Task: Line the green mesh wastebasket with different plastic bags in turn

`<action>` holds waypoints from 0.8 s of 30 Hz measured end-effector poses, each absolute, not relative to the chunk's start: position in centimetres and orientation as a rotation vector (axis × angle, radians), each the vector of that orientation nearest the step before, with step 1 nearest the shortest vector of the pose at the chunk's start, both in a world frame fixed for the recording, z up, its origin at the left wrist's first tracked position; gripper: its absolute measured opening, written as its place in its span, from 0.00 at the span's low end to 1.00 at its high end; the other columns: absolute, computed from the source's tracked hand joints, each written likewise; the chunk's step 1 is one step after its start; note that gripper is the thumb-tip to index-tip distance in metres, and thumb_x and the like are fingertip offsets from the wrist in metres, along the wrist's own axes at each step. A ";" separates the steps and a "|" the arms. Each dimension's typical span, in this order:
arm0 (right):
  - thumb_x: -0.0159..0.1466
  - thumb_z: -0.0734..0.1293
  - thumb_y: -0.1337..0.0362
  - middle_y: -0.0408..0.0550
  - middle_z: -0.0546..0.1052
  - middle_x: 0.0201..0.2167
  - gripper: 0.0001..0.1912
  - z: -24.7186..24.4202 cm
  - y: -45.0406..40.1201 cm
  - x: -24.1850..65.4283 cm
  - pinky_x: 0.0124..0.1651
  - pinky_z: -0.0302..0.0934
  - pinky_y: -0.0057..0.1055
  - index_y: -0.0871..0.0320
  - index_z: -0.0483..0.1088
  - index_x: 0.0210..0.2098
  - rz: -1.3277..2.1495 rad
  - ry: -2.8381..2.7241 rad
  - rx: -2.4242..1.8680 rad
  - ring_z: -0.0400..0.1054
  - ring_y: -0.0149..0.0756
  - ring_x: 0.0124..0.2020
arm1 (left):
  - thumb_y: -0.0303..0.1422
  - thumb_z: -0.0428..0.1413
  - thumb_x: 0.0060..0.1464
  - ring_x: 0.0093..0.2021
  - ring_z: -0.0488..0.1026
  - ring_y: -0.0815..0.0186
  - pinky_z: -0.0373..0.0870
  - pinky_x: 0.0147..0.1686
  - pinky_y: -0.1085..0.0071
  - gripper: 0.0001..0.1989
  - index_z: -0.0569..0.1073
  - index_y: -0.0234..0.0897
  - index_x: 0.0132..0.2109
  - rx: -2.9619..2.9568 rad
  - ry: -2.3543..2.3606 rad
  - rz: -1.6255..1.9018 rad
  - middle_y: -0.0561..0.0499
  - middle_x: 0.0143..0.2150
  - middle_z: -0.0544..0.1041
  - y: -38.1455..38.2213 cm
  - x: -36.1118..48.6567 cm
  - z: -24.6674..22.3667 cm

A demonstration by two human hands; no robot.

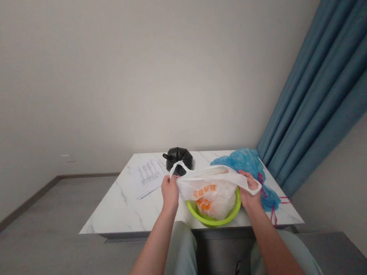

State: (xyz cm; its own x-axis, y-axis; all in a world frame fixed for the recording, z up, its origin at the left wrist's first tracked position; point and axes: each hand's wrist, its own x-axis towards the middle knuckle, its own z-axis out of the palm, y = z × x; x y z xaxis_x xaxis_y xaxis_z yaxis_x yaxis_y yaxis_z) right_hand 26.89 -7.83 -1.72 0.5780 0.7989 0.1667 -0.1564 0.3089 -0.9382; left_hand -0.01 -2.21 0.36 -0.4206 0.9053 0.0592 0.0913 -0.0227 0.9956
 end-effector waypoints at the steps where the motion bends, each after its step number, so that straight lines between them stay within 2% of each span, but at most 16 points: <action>1: 0.47 0.63 0.59 0.49 0.77 0.29 0.13 -1.6 -8.0 27.2 0.37 0.64 0.35 0.57 0.73 0.29 0.760 -0.671 -1.075 0.70 0.38 0.30 | 0.34 0.52 0.50 0.31 0.71 0.64 0.67 0.33 0.70 0.05 0.66 0.37 0.32 1.049 1.572 1.522 0.52 0.29 0.73 -2.3 0.0 0.2; 3: 0.43 0.61 0.61 0.48 0.77 0.26 0.09 -1.4 -8.3 27.8 0.35 0.64 0.35 0.56 0.70 0.23 0.854 -0.578 -1.061 0.69 0.38 0.28 | 0.30 0.51 0.49 0.33 0.73 0.65 0.68 0.34 0.69 0.05 0.64 0.38 0.36 0.996 1.545 1.529 0.52 0.32 0.74 -2.5 0.0 -0.1; 6: 0.42 0.59 0.62 0.47 0.76 0.22 0.07 -1.1 -9.0 28.7 0.34 0.64 0.34 0.55 0.68 0.17 0.895 -0.667 -1.140 0.70 0.40 0.28 | 0.22 0.47 0.46 0.35 0.76 0.64 0.71 0.38 0.65 0.15 0.59 0.39 0.43 0.971 1.561 1.557 0.50 0.37 0.74 -3.4 -0.4 0.2; 8: 0.43 0.60 0.62 0.48 0.77 0.24 0.07 -0.9 -9.4 29.4 0.33 0.63 0.34 0.55 0.69 0.17 0.926 -0.899 -1.264 0.71 0.42 0.31 | 0.20 0.47 0.44 0.44 0.75 0.58 0.69 0.46 0.57 0.20 0.60 0.39 0.46 1.182 1.738 1.611 0.45 0.44 0.73 -4.6 -0.8 1.2; 9: 0.43 0.61 0.63 0.49 0.78 0.26 0.07 -0.9 -9.6 29.8 0.35 0.64 0.34 0.56 0.70 0.17 0.922 -1.041 -1.314 0.71 0.43 0.33 | 0.20 0.48 0.44 0.50 0.72 0.55 0.65 0.51 0.53 0.20 0.61 0.39 0.46 1.371 1.859 1.630 0.42 0.48 0.71 -5.4 -0.9 2.0; 11: 0.46 0.64 0.63 0.51 0.79 0.34 0.06 -0.9 -10.0 30.4 0.42 0.65 0.37 0.57 0.72 0.18 0.823 -1.272 -1.364 0.72 0.45 0.39 | 0.21 0.51 0.46 0.60 0.63 0.49 0.52 0.60 0.45 0.20 0.66 0.40 0.47 1.780 2.022 1.601 0.40 0.55 0.68 -6.9 -0.5 3.9; 13: 0.48 0.66 0.62 0.52 0.78 0.38 0.07 -1.3 -10.2 30.8 0.49 0.63 0.39 0.56 0.75 0.22 0.665 -1.359 -1.390 0.71 0.45 0.43 | 0.22 0.52 0.48 0.63 0.60 0.49 0.40 0.64 0.43 0.18 0.69 0.41 0.47 2.118 1.952 1.498 0.43 0.57 0.69 -8.0 0.6 6.0; 15: 0.51 0.66 0.59 0.51 0.78 0.36 0.10 -1.7 -10.3 31.0 0.49 0.63 0.40 0.56 0.77 0.29 0.598 -1.312 -1.443 0.71 0.44 0.41 | 0.23 0.51 0.50 0.64 0.60 0.51 0.36 0.66 0.45 0.16 0.71 0.42 0.45 2.383 1.728 1.346 0.46 0.55 0.72 -8.7 2.1 7.7; 18: 0.53 0.66 0.57 0.49 0.79 0.34 0.14 -2.2 -10.4 31.1 0.43 0.66 0.38 0.56 0.76 0.36 0.691 -1.207 -1.474 0.72 0.42 0.37 | 0.22 0.49 0.51 0.64 0.60 0.56 0.42 0.67 0.51 0.22 0.69 0.41 0.53 2.652 1.322 1.157 0.46 0.59 0.70 -9.2 4.8 9.3; 20: 0.53 0.67 0.56 0.48 0.79 0.33 0.16 -2.1 -10.5 31.0 0.37 0.67 0.36 0.56 0.75 0.39 0.790 -1.124 -1.433 0.72 0.41 0.33 | 0.23 0.49 0.52 0.65 0.58 0.55 0.45 0.66 0.51 0.25 0.67 0.40 0.57 2.723 1.197 1.214 0.43 0.63 0.66 -9.7 6.3 9.5; 22: 0.52 0.69 0.55 0.48 0.79 0.31 0.17 -1.9 -10.5 30.9 0.33 0.67 0.34 0.57 0.74 0.39 0.898 -1.016 -1.348 0.73 0.40 0.30 | 0.24 0.49 0.55 0.65 0.58 0.55 0.48 0.65 0.50 0.20 0.69 0.41 0.54 2.794 1.068 1.312 0.43 0.62 0.67 -10.1 7.6 9.4; 24: 0.50 0.71 0.55 0.49 0.79 0.32 0.18 -1.8 -10.5 30.9 0.32 0.68 0.33 0.58 0.74 0.37 0.984 -0.872 -1.249 0.74 0.41 0.30 | 0.25 0.47 0.57 0.60 0.63 0.57 0.55 0.62 0.55 0.16 0.70 0.42 0.50 2.907 0.834 1.205 0.45 0.56 0.71 -10.1 8.5 9.1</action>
State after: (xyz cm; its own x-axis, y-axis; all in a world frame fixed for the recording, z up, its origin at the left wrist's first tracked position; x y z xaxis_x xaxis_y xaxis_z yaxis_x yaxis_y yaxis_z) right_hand 30.90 -10.52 -1.76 0.3480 0.9375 0.0038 -0.1158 0.0470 -0.9922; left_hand 8.50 -10.08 9.10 0.5958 0.4139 0.6882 0.4982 -0.8627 0.0875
